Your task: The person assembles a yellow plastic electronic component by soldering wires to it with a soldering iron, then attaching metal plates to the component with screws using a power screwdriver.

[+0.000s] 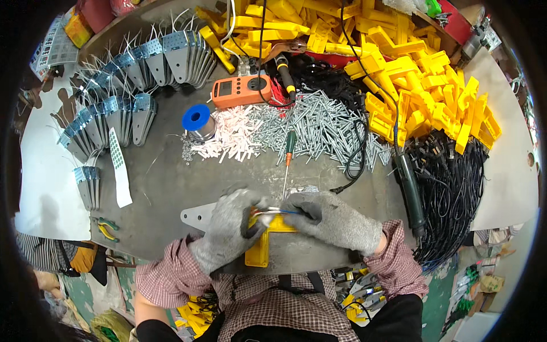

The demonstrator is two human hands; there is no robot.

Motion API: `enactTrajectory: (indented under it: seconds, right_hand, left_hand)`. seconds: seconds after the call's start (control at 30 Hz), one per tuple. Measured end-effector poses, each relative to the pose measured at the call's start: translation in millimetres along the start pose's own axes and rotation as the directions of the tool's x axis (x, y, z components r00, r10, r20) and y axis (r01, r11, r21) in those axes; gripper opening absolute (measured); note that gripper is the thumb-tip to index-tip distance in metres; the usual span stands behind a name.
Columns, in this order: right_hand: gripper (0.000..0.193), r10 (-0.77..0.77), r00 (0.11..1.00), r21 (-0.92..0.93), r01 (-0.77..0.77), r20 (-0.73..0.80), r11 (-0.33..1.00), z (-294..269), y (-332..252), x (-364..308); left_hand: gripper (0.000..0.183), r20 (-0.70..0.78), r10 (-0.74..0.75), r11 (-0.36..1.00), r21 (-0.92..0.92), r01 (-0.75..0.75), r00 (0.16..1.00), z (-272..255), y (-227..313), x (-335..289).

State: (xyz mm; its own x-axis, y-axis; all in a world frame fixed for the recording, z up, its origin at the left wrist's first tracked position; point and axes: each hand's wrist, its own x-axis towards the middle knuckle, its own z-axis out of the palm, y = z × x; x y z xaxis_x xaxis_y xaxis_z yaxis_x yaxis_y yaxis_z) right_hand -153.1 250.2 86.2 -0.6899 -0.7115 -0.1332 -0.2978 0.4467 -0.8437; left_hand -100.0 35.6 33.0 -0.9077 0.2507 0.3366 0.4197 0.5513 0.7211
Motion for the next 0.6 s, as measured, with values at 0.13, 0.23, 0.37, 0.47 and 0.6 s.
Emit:
enactTrajectory:
  seconds: [0.13,0.23,0.37,0.47,0.6]
  right_hand:
    - [0.033,0.144,0.990,0.147,-0.143,0.009,0.979,11,24,0]
    - [0.033,0.130,0.991,0.030,-0.129,-0.024,0.991,15,32,3]
    - [0.033,0.170,0.982,0.110,-0.179,0.084,0.978,19,40,7]
    - [0.032,0.143,0.981,0.173,-0.165,0.131,0.971,13,34,13]
    - [0.030,0.289,0.935,0.286,-0.340,0.207,0.896,9,28,24]
  left_hand:
    - [0.031,-0.033,0.000,0.968,0.253,0.008,0.999,12,-17,-28]
    - [0.036,0.013,-0.030,0.964,0.263,0.025,0.999,9,-16,-25]
    - [0.044,0.019,-0.014,0.964,0.265,0.008,1.000,6,-17,-24]
    - [0.053,0.141,-0.005,0.950,0.309,-0.039,0.990,5,-18,-26]
    - [0.059,0.064,0.154,0.866,0.473,-0.166,0.986,10,-19,-37]
